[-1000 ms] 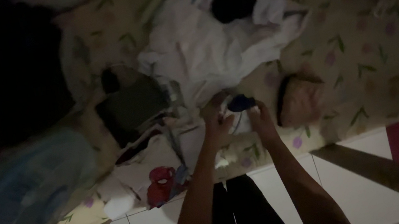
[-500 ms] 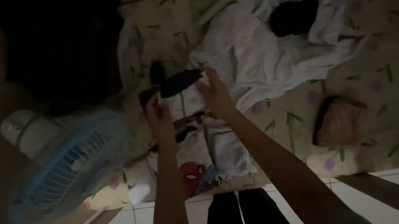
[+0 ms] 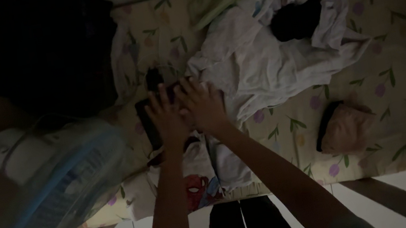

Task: The person folds several small items of clothing, including a dark green shirt, a white tank top, and light-colored undergarments, placing them into a stack on a bed.

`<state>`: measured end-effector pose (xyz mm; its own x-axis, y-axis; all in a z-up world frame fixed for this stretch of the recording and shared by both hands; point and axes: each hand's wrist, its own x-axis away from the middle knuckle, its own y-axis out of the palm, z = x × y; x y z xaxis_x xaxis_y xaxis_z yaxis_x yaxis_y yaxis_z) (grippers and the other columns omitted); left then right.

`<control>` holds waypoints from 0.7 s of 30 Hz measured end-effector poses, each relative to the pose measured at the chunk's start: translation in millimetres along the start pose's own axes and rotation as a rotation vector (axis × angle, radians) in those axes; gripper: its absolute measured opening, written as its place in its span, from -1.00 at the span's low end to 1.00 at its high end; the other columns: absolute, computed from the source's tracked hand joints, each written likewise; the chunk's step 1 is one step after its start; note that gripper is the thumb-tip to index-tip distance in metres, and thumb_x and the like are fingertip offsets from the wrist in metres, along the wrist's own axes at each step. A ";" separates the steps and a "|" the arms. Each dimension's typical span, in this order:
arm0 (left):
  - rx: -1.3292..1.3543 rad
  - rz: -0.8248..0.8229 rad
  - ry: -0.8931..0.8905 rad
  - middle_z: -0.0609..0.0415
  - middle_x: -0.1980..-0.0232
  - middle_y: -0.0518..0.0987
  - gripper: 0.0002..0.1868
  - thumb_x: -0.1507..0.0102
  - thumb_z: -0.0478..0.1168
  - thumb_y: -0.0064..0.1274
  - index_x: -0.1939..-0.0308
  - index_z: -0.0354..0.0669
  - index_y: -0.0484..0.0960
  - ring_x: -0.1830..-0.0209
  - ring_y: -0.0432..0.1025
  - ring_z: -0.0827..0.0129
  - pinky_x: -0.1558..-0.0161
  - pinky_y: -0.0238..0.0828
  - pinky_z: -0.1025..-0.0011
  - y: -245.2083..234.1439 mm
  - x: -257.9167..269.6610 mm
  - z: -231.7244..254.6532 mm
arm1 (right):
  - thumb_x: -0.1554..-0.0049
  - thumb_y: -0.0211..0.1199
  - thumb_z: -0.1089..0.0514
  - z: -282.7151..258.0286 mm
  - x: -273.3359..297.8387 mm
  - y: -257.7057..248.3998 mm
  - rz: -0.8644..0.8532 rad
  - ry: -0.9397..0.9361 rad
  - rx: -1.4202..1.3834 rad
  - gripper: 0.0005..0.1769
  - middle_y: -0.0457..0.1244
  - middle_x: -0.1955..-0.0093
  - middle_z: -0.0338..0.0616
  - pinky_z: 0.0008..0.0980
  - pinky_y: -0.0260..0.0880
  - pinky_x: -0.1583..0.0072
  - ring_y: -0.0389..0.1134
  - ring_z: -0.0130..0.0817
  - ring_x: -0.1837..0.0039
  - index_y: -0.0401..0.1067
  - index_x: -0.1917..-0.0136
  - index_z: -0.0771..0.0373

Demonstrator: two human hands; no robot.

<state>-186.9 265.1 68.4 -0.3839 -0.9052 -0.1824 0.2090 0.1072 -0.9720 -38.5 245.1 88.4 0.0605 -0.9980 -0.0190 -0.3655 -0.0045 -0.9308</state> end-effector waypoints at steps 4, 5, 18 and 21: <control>0.183 -0.076 -0.064 -0.19 -0.68 -0.07 -0.22 -0.42 0.32 -0.21 -0.56 -0.07 0.28 -0.63 -0.08 -0.24 -0.39 -0.11 -0.43 14.8 5.6 -8.5 | -0.24 0.17 -0.11 19.6 -1.3 34.0 0.047 -0.044 0.031 -0.14 -0.13 -0.70 -0.05 0.17 -0.13 -0.54 -0.21 -0.06 -0.70 -0.04 -0.66 0.21; 0.248 -0.029 -0.048 -0.19 -0.70 -0.07 -0.24 -0.46 0.31 -0.25 -0.59 -0.07 0.24 -0.63 -0.05 -0.28 -0.39 -0.04 -0.38 17.8 4.7 -10.3 | -0.24 0.17 -0.11 22.5 -2.4 39.3 0.048 -0.040 0.030 -0.14 -0.13 -0.70 -0.05 0.17 -0.13 -0.54 -0.21 -0.06 -0.70 -0.04 -0.66 0.21; 0.019 -0.014 -0.202 -0.08 -0.71 -0.06 -0.35 -0.40 0.09 -0.05 -0.55 0.09 0.24 -0.69 -0.18 -0.21 -0.39 -0.36 -0.58 -16.6 -0.8 41.0 | -0.17 0.16 0.05 174.8 0.5 -26.4 0.606 0.195 -0.032 -0.42 -0.04 -0.64 0.15 0.27 -0.04 -0.42 -0.10 0.18 -0.61 0.24 -0.42 0.23; 0.067 -0.095 -0.216 -0.14 -0.70 -0.06 -0.28 -0.36 0.00 -0.01 -0.61 0.04 0.24 -0.69 -0.22 -0.31 -0.40 -0.32 -0.52 -19.5 6.3 59.3 | -0.15 0.14 0.08 257.0 -3.8 -33.0 0.558 0.317 0.212 -0.52 0.01 -0.60 0.15 0.33 -0.02 -0.38 -0.09 0.24 -0.58 0.37 -0.32 0.22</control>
<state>-140.0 232.9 95.0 -0.2048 -0.9776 -0.0479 0.2430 -0.0033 -0.9700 212.0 265.4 25.4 -0.3720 -0.8177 -0.4392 -0.0710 0.4969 -0.8649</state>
